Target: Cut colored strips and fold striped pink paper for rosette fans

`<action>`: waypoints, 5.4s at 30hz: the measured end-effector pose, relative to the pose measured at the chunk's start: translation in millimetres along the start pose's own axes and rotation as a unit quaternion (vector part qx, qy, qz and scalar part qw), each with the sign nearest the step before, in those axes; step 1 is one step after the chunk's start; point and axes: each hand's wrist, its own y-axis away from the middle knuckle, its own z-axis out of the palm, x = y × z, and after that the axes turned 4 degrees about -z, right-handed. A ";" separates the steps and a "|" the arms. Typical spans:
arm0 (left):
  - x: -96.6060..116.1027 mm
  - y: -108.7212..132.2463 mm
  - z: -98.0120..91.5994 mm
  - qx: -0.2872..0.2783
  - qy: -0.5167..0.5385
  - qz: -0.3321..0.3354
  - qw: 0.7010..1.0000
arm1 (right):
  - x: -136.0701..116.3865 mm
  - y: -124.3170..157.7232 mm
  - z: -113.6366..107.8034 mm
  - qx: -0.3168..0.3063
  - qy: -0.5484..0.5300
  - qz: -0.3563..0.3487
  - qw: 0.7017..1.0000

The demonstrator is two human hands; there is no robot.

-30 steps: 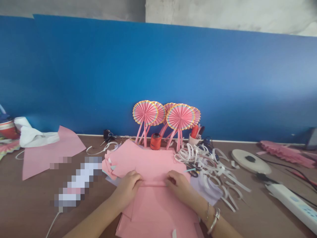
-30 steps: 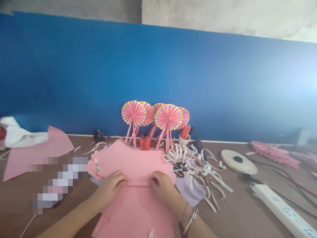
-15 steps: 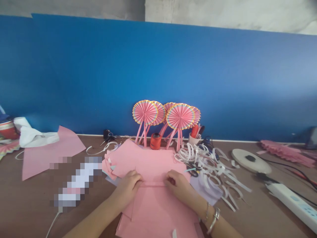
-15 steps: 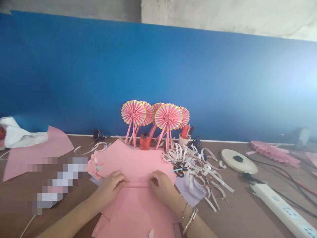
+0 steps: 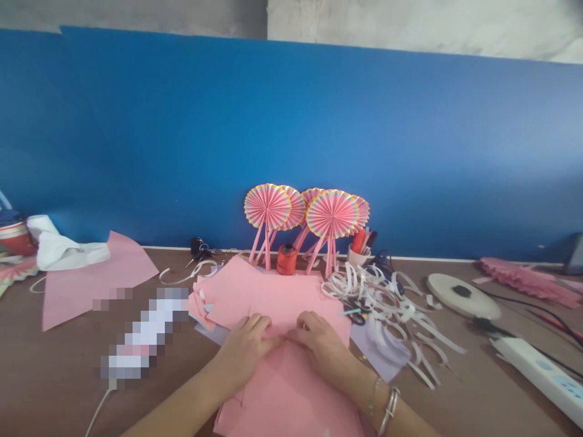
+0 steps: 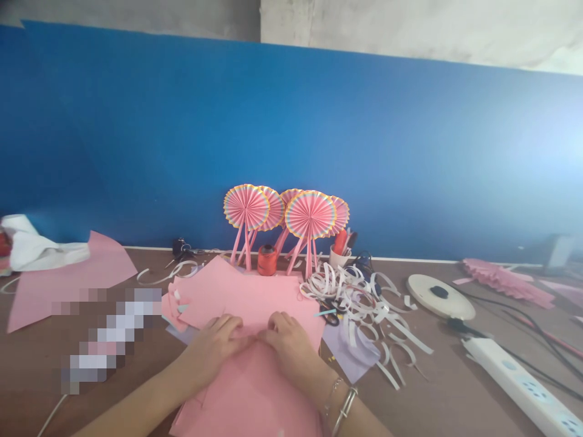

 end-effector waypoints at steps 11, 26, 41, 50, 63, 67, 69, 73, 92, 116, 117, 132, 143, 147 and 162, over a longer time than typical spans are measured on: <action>-23.0 7.2 -15.7 0.033 0.049 -0.049 0.997 | 4.6 7.1 -17.9 -0.024 0.038 -0.004 0.999; 5.1 1.5 -13.5 0.084 0.467 -0.224 0.851 | -5.7 3.7 -7.3 0.195 -0.184 -0.008 0.963; 4.2 4.4 -18.4 0.282 0.016 -0.081 0.956 | -33.7 10.6 -10.2 0.276 0.112 -0.128 0.946; 16.7 -1.8 5.4 0.092 -0.090 -0.018 0.992 | -18.1 0.7 2.9 0.144 0.150 -0.071 0.975; 12.2 9.3 -21.4 -0.101 -0.007 -0.114 0.988 | -6.0 10.2 -7.1 -0.022 0.100 0.047 0.994; 15.7 9.8 -27.0 -0.120 -0.013 -0.115 0.986 | -5.8 11.0 -8.1 -0.016 0.070 0.056 0.996; 15.1 10.1 -25.5 -0.124 -0.009 -0.115 0.986 | -3.9 11.1 -8.2 -0.016 0.051 0.057 0.997; 8.2 11.1 -20.5 -0.085 0.049 -0.133 0.986 | 1.1 10.7 -9.3 0.013 -0.025 0.080 0.996; -5.2 9.2 -13.3 -0.004 0.186 -0.186 0.965 | 4.4 2.3 -8.3 0.044 -0.098 0.109 0.988; -2.0 6.8 -13.2 -0.042 0.104 -0.179 0.977 | 12.5 -1.9 5.5 0.041 -0.058 0.137 0.988; -1.0 6.6 -13.9 -0.049 0.087 -0.176 0.979 | 12.1 -1.8 5.1 0.040 -0.052 0.135 0.989; -11.6 3.9 -8.5 0.026 -0.046 0.018 0.998 | 0.1 0.2 -7.3 -0.038 0.056 -0.017 0.998; -26.9 10.6 -20.1 0.208 0.104 -0.113 0.966 | 3.9 8.5 -15.7 0.003 -0.055 0.027 0.998; -20.4 11.3 -18.6 0.229 0.229 -0.164 0.932 | 8.5 5.4 -10.4 0.113 -0.180 0.069 0.975; 21.9 3.5 -15.9 0.160 0.427 -0.225 0.861 | -33.9 5.3 -9.4 0.080 -0.136 -0.039 0.987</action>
